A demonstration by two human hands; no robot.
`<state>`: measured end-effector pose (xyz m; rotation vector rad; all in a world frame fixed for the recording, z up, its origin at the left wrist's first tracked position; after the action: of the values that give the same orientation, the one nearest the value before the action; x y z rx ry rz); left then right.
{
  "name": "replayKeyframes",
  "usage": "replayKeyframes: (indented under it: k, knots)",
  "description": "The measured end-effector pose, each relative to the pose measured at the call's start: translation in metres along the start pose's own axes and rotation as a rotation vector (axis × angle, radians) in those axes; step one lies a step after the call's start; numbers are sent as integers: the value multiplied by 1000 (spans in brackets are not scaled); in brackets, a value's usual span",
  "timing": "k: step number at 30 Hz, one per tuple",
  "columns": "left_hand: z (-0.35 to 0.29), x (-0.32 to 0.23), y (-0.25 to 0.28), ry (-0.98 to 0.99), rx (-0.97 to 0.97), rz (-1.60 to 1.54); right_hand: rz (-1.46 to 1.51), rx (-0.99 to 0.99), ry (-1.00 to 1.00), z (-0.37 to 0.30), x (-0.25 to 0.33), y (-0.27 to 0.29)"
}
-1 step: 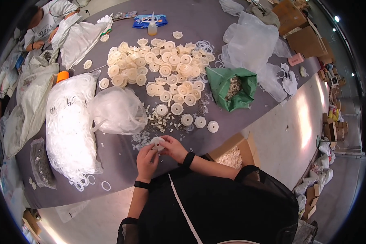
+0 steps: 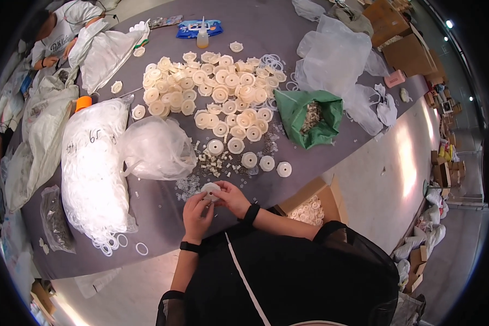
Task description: Assembling rubber rings onto white plastic components and sorting them into a storage box.
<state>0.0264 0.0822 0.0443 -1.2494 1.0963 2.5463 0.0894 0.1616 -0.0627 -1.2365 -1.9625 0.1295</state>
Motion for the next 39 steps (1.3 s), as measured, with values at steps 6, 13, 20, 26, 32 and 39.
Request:
replayKeyframes:
  k: [6, 13, 20, 26, 32, 39]
  knots:
    - [-39, 64, -26, 881, -240, -727, 82, 58, 104, -12, 16, -9]
    - [-47, 73, -50, 1206, -92, -1249, 155, 126, 86, -20, 21, -13]
    - [-43, 64, -53, 1265, -168, -1481, 240, 221, 35, -20, 17, -19]
    - [-36, 63, -46, 1114, -144, -1420, 270, 198, 2, -21, 16, -18]
    - [-34, 68, -40, 1000, -156, -990, -41, 83, 213, -22, 18, -12]
    - [-38, 71, -42, 1040, -192, -1176, 179, 127, 91, -21, 22, -12]
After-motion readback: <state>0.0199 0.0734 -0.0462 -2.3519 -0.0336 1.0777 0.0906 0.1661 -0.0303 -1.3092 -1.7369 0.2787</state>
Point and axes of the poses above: each hand's wrist, its own z-axis towards the middle knuckle, its own y-axis out of the back of the hand, x = y × z, the point moved 8 cm from there along z, towards the middle knuckle, and after that the axes turned 9 degrees about -x, right-handed, at the moved point
